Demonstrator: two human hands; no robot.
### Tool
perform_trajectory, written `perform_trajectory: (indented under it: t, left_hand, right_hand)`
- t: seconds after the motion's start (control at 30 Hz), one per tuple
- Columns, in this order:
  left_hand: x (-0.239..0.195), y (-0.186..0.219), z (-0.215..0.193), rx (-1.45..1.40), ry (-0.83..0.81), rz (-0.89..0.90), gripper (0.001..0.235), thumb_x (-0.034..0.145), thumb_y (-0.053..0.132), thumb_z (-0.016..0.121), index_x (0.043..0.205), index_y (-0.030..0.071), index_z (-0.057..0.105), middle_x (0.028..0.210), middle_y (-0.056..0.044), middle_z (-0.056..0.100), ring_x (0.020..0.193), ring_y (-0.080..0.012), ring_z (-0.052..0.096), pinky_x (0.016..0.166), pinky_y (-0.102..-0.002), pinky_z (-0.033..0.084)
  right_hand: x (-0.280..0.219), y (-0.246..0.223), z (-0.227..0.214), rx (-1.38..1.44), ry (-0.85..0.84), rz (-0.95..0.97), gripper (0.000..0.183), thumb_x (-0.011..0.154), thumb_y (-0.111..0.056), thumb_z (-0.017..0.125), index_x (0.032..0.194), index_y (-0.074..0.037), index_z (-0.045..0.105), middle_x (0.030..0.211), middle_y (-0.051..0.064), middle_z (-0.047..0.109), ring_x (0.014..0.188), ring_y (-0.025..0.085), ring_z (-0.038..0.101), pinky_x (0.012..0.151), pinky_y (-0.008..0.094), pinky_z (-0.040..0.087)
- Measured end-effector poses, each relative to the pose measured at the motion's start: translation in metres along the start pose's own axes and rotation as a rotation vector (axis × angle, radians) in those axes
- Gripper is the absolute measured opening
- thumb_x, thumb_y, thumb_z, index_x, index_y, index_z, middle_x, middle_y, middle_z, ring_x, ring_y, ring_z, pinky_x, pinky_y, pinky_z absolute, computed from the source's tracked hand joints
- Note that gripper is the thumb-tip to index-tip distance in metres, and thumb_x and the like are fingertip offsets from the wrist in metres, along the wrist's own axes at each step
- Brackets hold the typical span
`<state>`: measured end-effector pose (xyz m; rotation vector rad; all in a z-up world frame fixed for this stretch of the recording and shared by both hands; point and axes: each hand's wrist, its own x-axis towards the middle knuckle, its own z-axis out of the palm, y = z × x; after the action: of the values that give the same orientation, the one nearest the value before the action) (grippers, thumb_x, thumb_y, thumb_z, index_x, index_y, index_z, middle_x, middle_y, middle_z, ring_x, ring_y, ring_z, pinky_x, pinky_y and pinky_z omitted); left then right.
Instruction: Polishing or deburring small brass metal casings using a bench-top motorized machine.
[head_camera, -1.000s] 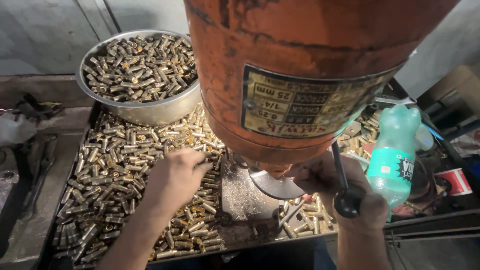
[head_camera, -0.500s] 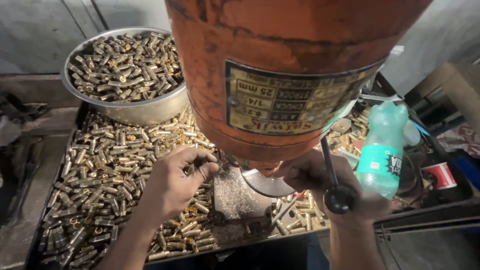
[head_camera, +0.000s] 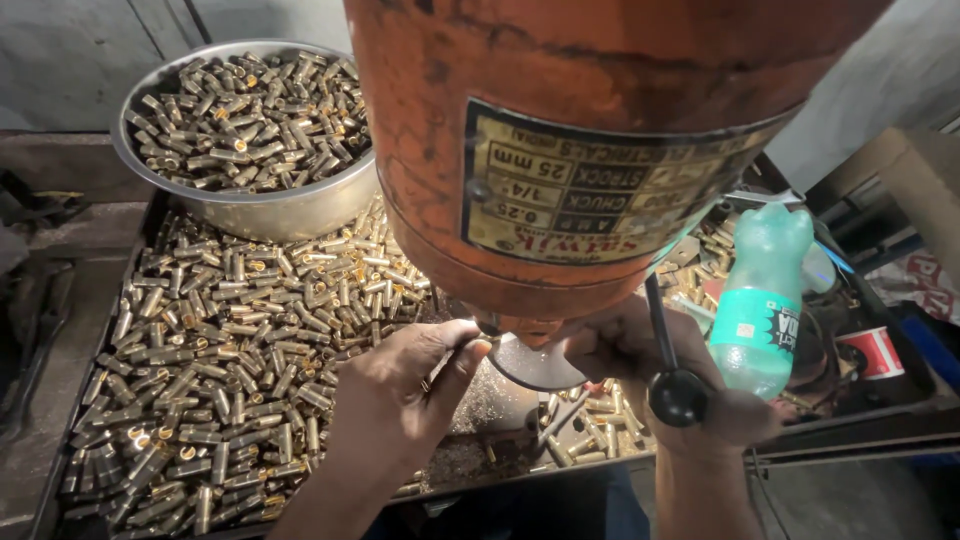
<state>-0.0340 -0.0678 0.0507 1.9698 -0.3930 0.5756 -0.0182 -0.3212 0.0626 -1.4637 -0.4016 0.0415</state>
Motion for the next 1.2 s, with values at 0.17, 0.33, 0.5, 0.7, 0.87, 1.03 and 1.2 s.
perform_trajectory:
  t: [0.17,0.33,0.5,0.7,0.87,1.03,1.2]
  left_hand:
    - [-0.001,0.001,0.002,0.013,0.024,0.03,0.021,0.092,0.024,0.075,0.105,0.008,0.076,0.097,-0.011,0.079,0.084,-0.0246,0.079,0.072,-0.032,0.062]
    - [-0.002,-0.002,0.002,-0.016,0.02,0.002,0.019,0.092,0.024,0.076,0.103,0.008,0.077,0.093,-0.01,0.079,0.08,-0.0231,0.079,0.07,-0.032,0.062]
    - [-0.001,-0.001,0.002,-0.028,0.018,-0.023,0.02,0.091,0.024,0.076,0.103,0.008,0.077,0.093,-0.01,0.079,0.079,-0.0229,0.08,0.069,-0.032,0.062]
    - [-0.001,-0.002,0.002,-0.006,0.012,-0.015,0.02,0.091,0.024,0.077,0.103,0.008,0.077,0.094,-0.01,0.079,0.08,-0.0241,0.079,0.07,-0.032,0.062]
    - [0.001,0.0,0.001,0.004,0.02,0.02,0.02,0.09,0.021,0.078,0.104,0.007,0.077,0.096,-0.011,0.079,0.083,-0.0244,0.079,0.073,-0.032,0.062]
    - [0.001,-0.003,-0.001,-0.202,0.026,0.062,0.017,0.091,0.012,0.077,0.106,0.006,0.076,0.098,-0.007,0.078,0.085,-0.0163,0.078,0.074,-0.028,0.062]
    - [-0.004,-0.059,-0.017,-0.605,0.132,-0.532,0.014,0.092,0.014,0.08,0.102,0.005,0.077,0.077,-0.007,0.07,0.051,-0.0133,0.054,0.042,-0.028,0.041]
  right_hand:
    - [-0.003,0.002,-0.004,0.083,-0.007,-0.08,0.107,0.073,-0.071,0.077,0.134,0.012,0.048,0.092,0.02,0.063,0.075,0.018,0.053,0.065,0.032,0.042]
    - [0.003,0.0,-0.003,0.034,-0.046,-0.114,0.069,0.081,-0.021,0.069,0.14,0.009,0.049,0.09,0.017,0.067,0.067,0.015,0.06,0.058,0.026,0.047]
    - [0.003,0.002,-0.002,0.057,-0.054,-0.142,0.059,0.082,-0.008,0.062,0.137,0.007,0.049,0.093,0.015,0.066,0.07,0.014,0.059,0.061,0.027,0.05]
    - [0.004,0.006,-0.003,0.039,-0.044,-0.171,0.05,0.083,-0.001,0.059,0.133,0.007,0.054,0.095,0.014,0.064,0.077,0.014,0.058,0.066,0.028,0.047]
    - [0.004,-0.001,0.002,-0.02,-0.032,-0.158,0.05,0.083,-0.008,0.061,0.13,0.008,0.055,0.094,0.014,0.063,0.077,0.016,0.056,0.067,0.03,0.045]
    - [-0.004,0.002,0.003,0.15,-0.033,-0.163,0.127,0.069,-0.095,0.064,0.137,0.013,0.053,0.094,0.014,0.061,0.074,0.016,0.054,0.067,0.029,0.042]
    - [-0.006,0.002,0.003,0.037,0.066,-0.02,0.148,0.049,-0.107,0.057,0.129,0.017,0.054,0.091,0.019,0.06,0.072,0.021,0.054,0.065,0.031,0.043]
